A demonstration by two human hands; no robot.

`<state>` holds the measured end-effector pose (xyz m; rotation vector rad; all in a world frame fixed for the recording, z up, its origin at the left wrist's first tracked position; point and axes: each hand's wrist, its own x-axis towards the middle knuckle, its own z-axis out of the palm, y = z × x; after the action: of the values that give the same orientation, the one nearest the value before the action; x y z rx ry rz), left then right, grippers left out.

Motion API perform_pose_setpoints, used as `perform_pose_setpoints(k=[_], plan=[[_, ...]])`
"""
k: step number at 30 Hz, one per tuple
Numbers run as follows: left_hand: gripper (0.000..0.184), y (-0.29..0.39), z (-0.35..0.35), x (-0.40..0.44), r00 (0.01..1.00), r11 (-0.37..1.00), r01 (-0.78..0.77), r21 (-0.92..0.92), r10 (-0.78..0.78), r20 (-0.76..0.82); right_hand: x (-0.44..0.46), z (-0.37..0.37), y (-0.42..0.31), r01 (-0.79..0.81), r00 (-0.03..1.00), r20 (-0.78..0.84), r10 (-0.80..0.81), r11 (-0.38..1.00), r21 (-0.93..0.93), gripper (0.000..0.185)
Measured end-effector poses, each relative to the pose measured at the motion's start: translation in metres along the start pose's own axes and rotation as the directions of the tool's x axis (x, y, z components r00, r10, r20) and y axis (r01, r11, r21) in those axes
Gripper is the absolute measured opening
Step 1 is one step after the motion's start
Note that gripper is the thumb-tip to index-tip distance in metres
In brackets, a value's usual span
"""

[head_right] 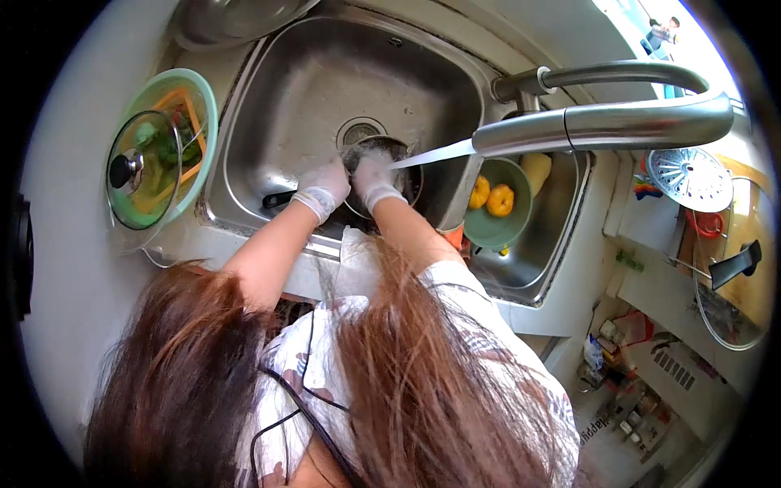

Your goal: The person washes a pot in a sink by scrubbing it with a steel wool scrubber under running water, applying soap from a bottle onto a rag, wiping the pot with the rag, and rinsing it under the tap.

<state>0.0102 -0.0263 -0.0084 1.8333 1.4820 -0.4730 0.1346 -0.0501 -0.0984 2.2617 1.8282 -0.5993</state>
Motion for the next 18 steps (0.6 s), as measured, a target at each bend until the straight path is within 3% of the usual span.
perform_pose_setpoints(k=[1, 4, 5, 7, 8, 11, 13, 14, 16, 18], plan=[[0.034, 0.0, -0.002, -0.002, 1.0, 1.0, 0.002, -0.011, -0.002, 0.001, -0.013, -0.011, -0.008, 0.058, 0.985, 0.161, -0.065, 0.997, 0.052, 0.029], [0.031, -0.006, 0.004, 0.005, 0.997, 0.994, -0.074, -0.086, 0.072, -0.021, -0.054, -0.034, 0.01, 0.354, 0.905, 0.232, -0.356, 0.934, 0.048, 0.038], [0.03, -0.01, 0.008, 0.007, 0.994, 0.987, -0.11, -0.115, 0.107, -0.029, -0.057, -0.047, 0.014, 0.295, 0.904, 0.323, -0.281, 0.955, 0.006, 0.041], [0.021, -0.008, 0.005, 0.021, 0.966, 0.988, -0.152, -0.027, 0.154, 0.208, -0.057, -0.056, 0.022, 0.125, 0.902, 0.428, -0.053, 0.982, -0.143, 0.044], [0.018, -0.006, -0.003, 0.02, 0.932, 0.985, -0.175, 0.014, 0.161, 0.325, -0.055, -0.052, 0.031, 0.086, 0.938, 0.344, -0.037, 0.988, -0.13, 0.042], [0.015, 0.001, -0.031, -0.007, 0.871, 0.91, 0.092, -0.404, 0.123, 0.475, -0.067, -0.082, 0.049, 0.129, 0.985, 0.081, -0.154, 0.959, 0.254, 0.036], [0.016, -0.002, -0.038, -0.012, 0.84, 0.871, 0.094, -0.482, 0.191, 0.509, -0.072, -0.091, 0.059, 0.113, 0.99, -0.136, -0.045, 0.832, 0.544, 0.033], [0.017, -0.006, -0.04, -0.014, 0.822, 0.85, 0.095, -0.518, 0.226, 0.523, -0.072, -0.09, 0.067, 0.057, 0.987, -0.149, 0.058, 0.745, 0.665, 0.032], [0.011, -0.013, -0.034, -0.012, 0.837, 0.748, 0.272, -0.605, 0.127, 0.533, -0.079, -0.1, 0.077, 0.122, 0.934, -0.326, 0.149, 0.725, 0.678, 0.032], [0.009, -0.017, -0.031, -0.024, 0.838, 0.574, 0.443, -0.689, 0.009, 0.546, -0.088, -0.114, 0.074, 0.099, 0.927, -0.353, 0.127, 0.825, 0.557, 0.033]])
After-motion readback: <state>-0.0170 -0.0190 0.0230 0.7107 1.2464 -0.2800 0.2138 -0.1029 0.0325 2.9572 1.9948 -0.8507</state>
